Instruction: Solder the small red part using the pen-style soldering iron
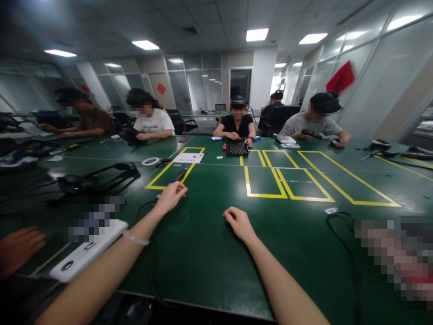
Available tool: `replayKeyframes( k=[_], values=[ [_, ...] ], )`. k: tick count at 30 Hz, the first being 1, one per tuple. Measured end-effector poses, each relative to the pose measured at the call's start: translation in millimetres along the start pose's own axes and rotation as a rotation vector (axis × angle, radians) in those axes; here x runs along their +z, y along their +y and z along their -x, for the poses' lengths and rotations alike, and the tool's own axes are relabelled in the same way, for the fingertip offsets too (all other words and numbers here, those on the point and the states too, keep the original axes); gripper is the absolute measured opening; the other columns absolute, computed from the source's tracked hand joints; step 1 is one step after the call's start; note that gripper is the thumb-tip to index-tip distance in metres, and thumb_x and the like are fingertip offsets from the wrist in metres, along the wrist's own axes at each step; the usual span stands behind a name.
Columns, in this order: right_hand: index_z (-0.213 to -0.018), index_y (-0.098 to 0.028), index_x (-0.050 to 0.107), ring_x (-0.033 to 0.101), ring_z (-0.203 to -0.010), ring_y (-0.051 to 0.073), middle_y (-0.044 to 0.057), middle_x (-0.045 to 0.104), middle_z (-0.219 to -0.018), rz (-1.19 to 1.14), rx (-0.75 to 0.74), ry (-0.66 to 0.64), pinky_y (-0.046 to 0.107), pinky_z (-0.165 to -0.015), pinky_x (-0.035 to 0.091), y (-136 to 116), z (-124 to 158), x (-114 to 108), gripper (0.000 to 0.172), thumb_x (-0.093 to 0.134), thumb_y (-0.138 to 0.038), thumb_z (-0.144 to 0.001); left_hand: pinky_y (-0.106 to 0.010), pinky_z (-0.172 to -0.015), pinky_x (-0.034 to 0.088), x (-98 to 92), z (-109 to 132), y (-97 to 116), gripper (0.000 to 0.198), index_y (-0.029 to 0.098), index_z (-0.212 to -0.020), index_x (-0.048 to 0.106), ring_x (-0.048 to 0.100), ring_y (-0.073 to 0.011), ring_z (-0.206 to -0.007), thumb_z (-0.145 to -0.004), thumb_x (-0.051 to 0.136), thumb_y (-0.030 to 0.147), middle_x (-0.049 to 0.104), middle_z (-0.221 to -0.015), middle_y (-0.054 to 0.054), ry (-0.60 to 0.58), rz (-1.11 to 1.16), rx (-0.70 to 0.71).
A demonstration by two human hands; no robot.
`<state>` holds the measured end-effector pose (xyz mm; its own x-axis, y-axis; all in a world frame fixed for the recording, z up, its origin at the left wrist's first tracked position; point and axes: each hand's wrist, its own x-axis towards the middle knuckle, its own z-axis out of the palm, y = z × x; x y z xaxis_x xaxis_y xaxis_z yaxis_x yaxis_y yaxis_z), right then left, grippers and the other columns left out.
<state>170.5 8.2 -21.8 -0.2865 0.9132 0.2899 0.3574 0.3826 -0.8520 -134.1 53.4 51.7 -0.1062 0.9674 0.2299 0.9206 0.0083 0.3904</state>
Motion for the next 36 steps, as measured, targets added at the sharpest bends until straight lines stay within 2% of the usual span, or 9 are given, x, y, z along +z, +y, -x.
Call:
replayKeyframes(
  k=[3,5,8,10,16,20,24,31,36],
  values=[
    [-0.082,-0.017,0.064,0.055,-0.064,0.015,0.001,0.059,-0.068,-0.025,-0.007,-0.001,0.025,-0.061,0.041,-0.7,0.5,0.4,0.021,0.049,-0.031,-0.086,-0.031,-0.078,0.048,22.7,12.5,36.0,0.029,0.016,-0.098,0.057,0.064,-0.0166,-0.082,-0.084,0.049,0.04,0.068,-0.089,-0.005,-0.21,0.516,0.11],
    [-0.088,-0.017,0.063,0.054,-0.065,0.015,0.001,0.059,-0.07,-0.062,-0.026,0.002,0.025,-0.061,0.041,-1.6,1.0,0.9,0.019,0.049,-0.03,-0.086,-0.031,-0.08,0.048,34.5,25.5,59.2,0.034,0.015,-0.105,0.059,0.063,-0.0156,-0.085,-0.083,0.051,0.04,0.067,-0.094,-0.006,-0.381,0.775,0.12],
    [-0.098,-0.017,0.06,0.054,-0.065,0.014,0.0,0.058,-0.073,-0.104,-0.056,0.013,0.025,-0.062,0.041,-4.3,1.7,2.1,0.02,0.051,-0.03,-0.086,-0.03,-0.085,0.046,43.3,45.3,83.8,0.038,0.016,-0.113,0.06,0.059,-0.0161,-0.098,-0.082,0.056,0.038,0.064,-0.108,-0.008,-0.558,1.003,0.109],
    [-0.102,-0.018,0.058,0.053,-0.066,0.014,0.0,0.058,-0.075,-0.123,-0.072,0.015,0.025,-0.062,0.041,-7.2,2.1,2.7,0.021,0.052,-0.03,-0.086,-0.03,-0.085,0.045,46.2,55.2,91.8,0.039,0.016,-0.111,0.061,0.058,-0.0163,-0.099,-0.078,0.062,0.037,0.064,-0.109,-0.008,-0.597,1.085,0.096],
    [-0.104,-0.019,0.057,0.055,-0.069,0.014,0.002,0.06,-0.079,-0.17,-0.112,-0.037,0.025,-0.062,0.042,-15.6,3.3,1.7,0.025,0.059,-0.031,-0.083,-0.026,-0.077,0.043,59.6,66.7,92.7,0.031,0.014,-0.087,0.059,0.058,-0.0115,-0.078,-0.069,0.072,0.036,0.064,-0.083,-0.002,-0.621,1.144,0.027],
    [-0.095,-0.018,0.06,0.057,-0.073,0.014,0.003,0.063,-0.083,-0.169,-0.123,-0.061,0.025,-0.064,0.042,-15.9,2.8,1.1,0.018,0.059,-0.032,-0.084,-0.026,-0.077,0.044,64.4,68.7,89.9,0.031,0.014,-0.086,0.062,0.056,-0.0105,-0.074,-0.074,0.066,0.042,0.063,-0.084,-0.002,-0.629,1.15,0.035],
    [-0.095,-0.018,0.06,0.058,-0.075,0.015,0.004,0.064,-0.084,-0.218,-0.103,-0.059,0.025,-0.065,0.042,-13.4,1.4,0.6,0.021,0.062,-0.034,-0.082,-0.026,-0.076,0.045,63.0,68.7,89.4,0.029,0.014,-0.087,0.063,0.056,-0.0103,-0.072,-0.081,0.058,0.042,0.062,-0.082,-0.002,-0.594,1.147,0.054],
    [-0.086,-0.015,0.06,0.06,-0.065,0.015,0.004,0.066,-0.071,-0.409,0.049,-0.055,0.026,-0.062,0.043,-7.5,-3.1,-3.8,0.028,0.059,-0.043,-0.083,-0.026,-0.077,0.045,59.4,73.8,96.6,0.03,0.017,-0.11,0.056,0.06,-0.0122,-0.08,-0.083,0.057,0.031,0.063,-0.091,-0.003,-0.543,1.032,0.286],
    [-0.074,-0.015,0.059,0.055,-0.056,0.013,0.002,0.062,-0.06,-0.38,0.074,-0.071,0.026,-0.057,0.042,-7.2,-3.4,-2.4,0.036,0.053,-0.049,-0.086,-0.024,-0.075,0.044,56.4,79.0,100.0,0.023,0.018,-0.101,0.058,0.06,-0.0127,-0.079,-0.082,0.057,0.031,0.064,-0.084,-0.001,-0.401,0.837,0.39]
  ],
)
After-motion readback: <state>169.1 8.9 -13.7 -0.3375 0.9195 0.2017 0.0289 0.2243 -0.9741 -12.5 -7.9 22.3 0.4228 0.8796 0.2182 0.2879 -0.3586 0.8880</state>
